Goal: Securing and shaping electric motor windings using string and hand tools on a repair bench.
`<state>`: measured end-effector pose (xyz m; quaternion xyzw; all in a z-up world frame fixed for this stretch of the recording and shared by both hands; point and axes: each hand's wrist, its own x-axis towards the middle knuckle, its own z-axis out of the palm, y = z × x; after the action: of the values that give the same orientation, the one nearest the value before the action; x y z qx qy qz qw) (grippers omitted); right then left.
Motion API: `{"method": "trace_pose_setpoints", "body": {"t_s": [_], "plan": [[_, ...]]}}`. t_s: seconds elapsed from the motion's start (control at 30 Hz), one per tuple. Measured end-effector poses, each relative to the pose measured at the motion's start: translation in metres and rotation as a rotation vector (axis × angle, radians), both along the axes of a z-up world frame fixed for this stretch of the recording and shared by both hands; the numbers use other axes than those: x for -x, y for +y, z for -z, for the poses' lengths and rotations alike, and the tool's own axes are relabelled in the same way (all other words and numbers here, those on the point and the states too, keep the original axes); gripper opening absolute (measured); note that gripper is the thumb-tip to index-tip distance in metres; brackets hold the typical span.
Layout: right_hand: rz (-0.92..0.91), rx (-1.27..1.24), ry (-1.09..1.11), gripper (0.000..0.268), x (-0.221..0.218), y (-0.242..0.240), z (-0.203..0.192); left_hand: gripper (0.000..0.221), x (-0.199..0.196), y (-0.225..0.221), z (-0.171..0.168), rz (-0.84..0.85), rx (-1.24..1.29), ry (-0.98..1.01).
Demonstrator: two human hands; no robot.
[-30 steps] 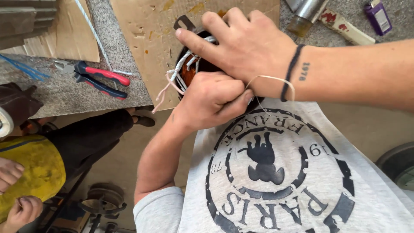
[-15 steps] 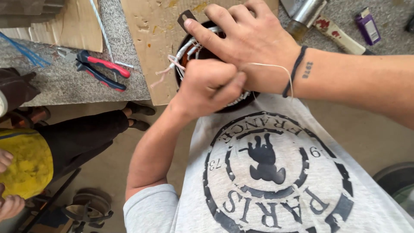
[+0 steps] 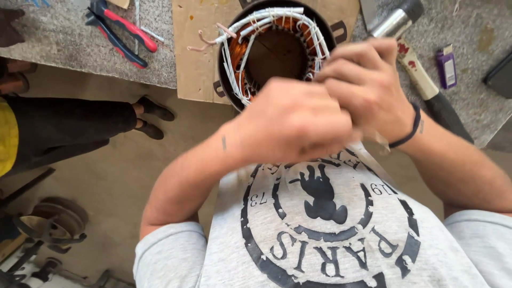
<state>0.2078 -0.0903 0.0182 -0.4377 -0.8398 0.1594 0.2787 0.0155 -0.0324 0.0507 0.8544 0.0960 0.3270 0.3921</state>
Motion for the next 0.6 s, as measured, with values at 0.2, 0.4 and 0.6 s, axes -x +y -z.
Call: {"method": "trace_pose_setpoints", "body": {"t_s": [0.2, 0.4, 0.6], "plan": [[-0.021, -0.070, 0.187, 0.030, -0.013, -0.020, 0.020, 0.021, 0.037, -0.020, 0.003, -0.235, -0.023, 0.090], [-0.134, -0.183, 0.092, 0.014, -0.023, -0.027, 0.015, 0.015, 0.033, -0.039, 0.035, -0.519, -0.088, 0.353], [-0.195, -0.223, -0.096, 0.008, -0.027, -0.034, 0.005, 0.008, 0.025, -0.039, 0.050, -0.597, -0.109, 0.264]]}}
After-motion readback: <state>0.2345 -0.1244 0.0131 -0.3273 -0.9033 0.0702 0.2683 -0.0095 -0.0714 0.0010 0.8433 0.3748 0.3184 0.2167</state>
